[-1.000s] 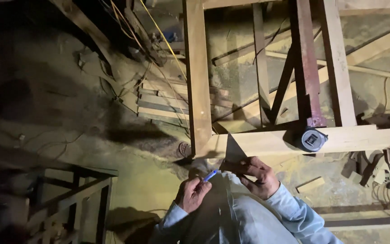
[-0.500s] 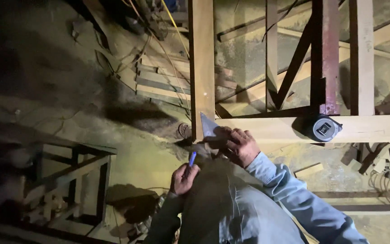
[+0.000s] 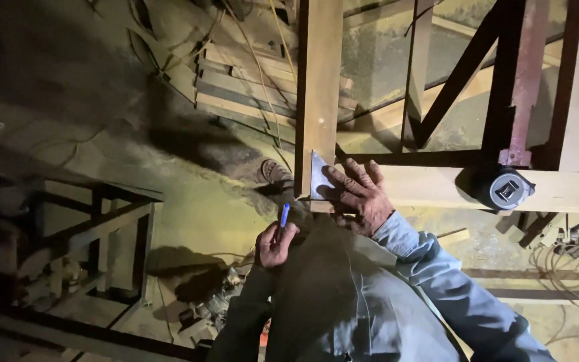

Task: Measuring and marking wooden frame components using a tape measure, speed square, and pen for assembly.

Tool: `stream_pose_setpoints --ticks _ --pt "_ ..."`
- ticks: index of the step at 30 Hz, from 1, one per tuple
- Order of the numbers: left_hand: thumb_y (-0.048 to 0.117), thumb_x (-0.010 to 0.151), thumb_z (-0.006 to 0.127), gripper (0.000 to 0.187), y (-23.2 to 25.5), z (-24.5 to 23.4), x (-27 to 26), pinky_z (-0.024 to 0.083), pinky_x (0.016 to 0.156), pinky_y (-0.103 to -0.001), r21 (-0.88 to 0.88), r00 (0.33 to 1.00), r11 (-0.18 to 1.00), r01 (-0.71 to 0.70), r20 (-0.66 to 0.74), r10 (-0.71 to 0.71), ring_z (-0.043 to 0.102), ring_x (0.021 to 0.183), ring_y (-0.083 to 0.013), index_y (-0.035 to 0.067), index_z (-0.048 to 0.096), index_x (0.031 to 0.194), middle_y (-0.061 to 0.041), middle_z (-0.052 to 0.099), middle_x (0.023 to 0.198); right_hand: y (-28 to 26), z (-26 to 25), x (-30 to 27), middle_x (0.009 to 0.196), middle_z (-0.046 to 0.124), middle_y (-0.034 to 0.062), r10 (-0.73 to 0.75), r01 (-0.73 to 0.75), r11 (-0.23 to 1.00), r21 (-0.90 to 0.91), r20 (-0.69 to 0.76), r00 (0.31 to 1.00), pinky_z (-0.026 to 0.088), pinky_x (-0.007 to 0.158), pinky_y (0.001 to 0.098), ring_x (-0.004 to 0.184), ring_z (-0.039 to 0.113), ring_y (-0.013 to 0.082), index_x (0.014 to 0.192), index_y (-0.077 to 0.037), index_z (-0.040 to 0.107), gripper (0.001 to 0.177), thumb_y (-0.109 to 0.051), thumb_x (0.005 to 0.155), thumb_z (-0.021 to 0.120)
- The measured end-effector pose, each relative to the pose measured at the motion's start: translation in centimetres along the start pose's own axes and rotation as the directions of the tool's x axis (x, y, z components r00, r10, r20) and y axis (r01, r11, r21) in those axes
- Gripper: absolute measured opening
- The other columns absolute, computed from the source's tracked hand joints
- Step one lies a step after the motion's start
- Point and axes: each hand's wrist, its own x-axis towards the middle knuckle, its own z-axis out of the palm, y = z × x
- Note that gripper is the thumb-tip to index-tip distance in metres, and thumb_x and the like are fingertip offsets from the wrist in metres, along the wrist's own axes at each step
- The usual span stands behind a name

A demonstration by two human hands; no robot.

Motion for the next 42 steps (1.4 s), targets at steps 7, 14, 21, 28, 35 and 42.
stream_pose_setpoints --ticks 7,14,21,28,35,42 --pt "0.031 0.097 0.072 0.024 -0.4 0.2 0.4 0.057 0.066 -0.045 -0.014 1.0 1.0 -0.01 -0.027 0.01 0.073 0.069 -0.034 0.008 0.078 0.089 -0.022 0.072 0.072 0.7 1.3 -0.4 0.168 0.037 -0.005 -0.006 0.01 0.995 0.102 -0.036 0.999 -0.003 0.125 0.0533 0.157 0.024 0.029 0.132 -0.042 0.065 0.051 -0.07 0.094 0.046" --pt "0.027 0.093 0.079 0.016 -4.1 1.2 0.3 0.057 0.063 -0.033 -0.078 0.996 0.997 -0.012 -0.091 0.004 0.069 0.062 -0.0176 0.013 0.081 0.086 -0.01 0.071 0.066 0.7 1.2 -0.6 0.168 0.036 -0.0061 0.034 -0.035 0.989 0.147 0.012 0.999 -0.003 0.124 0.0547 0.157 0.024 0.0288 0.127 -0.044 0.067 0.045 -0.059 0.084 0.066" --pt "0.029 0.095 0.076 0.018 -5.7 1.4 0.4 0.057 0.06 -0.034 -0.087 0.998 0.995 -0.042 -0.059 0.037 0.071 0.063 -0.0171 0.013 0.081 0.087 -0.009 0.074 0.067 1.0 1.8 -0.9 0.166 0.041 -0.002 0.053 -0.052 0.972 0.227 0.002 0.999 -0.009 0.124 0.0546 0.157 0.024 0.0304 0.106 -0.039 0.072 0.026 -0.055 0.086 0.067" --pt "0.031 0.094 0.076 0.017 -1.9 1.0 0.3 0.056 0.066 -0.034 -0.06 0.995 0.996 0.07 -0.065 -0.074 0.066 0.063 -0.0155 0.015 0.081 0.089 -0.006 0.072 0.066 0.5 2.4 -0.9 0.167 0.038 -0.0084 0.128 -0.138 0.967 0.215 0.057 0.99 -0.007 0.124 0.0563 0.158 0.02 0.0261 0.11 -0.04 0.074 0.028 -0.047 0.082 0.075" --pt "0.037 0.09 0.08 0.016 -1.5 1.4 0.1 0.055 0.062 -0.031 0.014 0.982 0.99 0.138 -0.132 -0.135 0.069 0.058 -0.0177 0.023 0.081 0.082 -0.002 0.069 0.06 0.7 3.5 -1.4 0.17 0.034 -0.0055 0.092 -0.095 0.994 0.052 0.057 0.994 -0.007 0.125 0.0606 0.158 0.022 0.0322 0.111 -0.037 0.072 0.04 -0.057 0.077 0.071" --pt "0.034 0.094 0.073 0.021 1.3 0.3 0.3 0.057 0.074 -0.042 -0.069 0.987 0.986 0.152 -0.05 -0.156 0.073 0.074 -0.0264 0.015 0.08 0.089 -0.015 0.076 0.075 0.0 2.5 -0.7 0.17 0.03 -0.0106 0.117 -0.119 0.993 0.02 0.104 0.988 -0.007 0.124 0.063 0.159 0.016 0.0278 0.12 -0.043 0.068 0.036 -0.055 0.087 0.063"
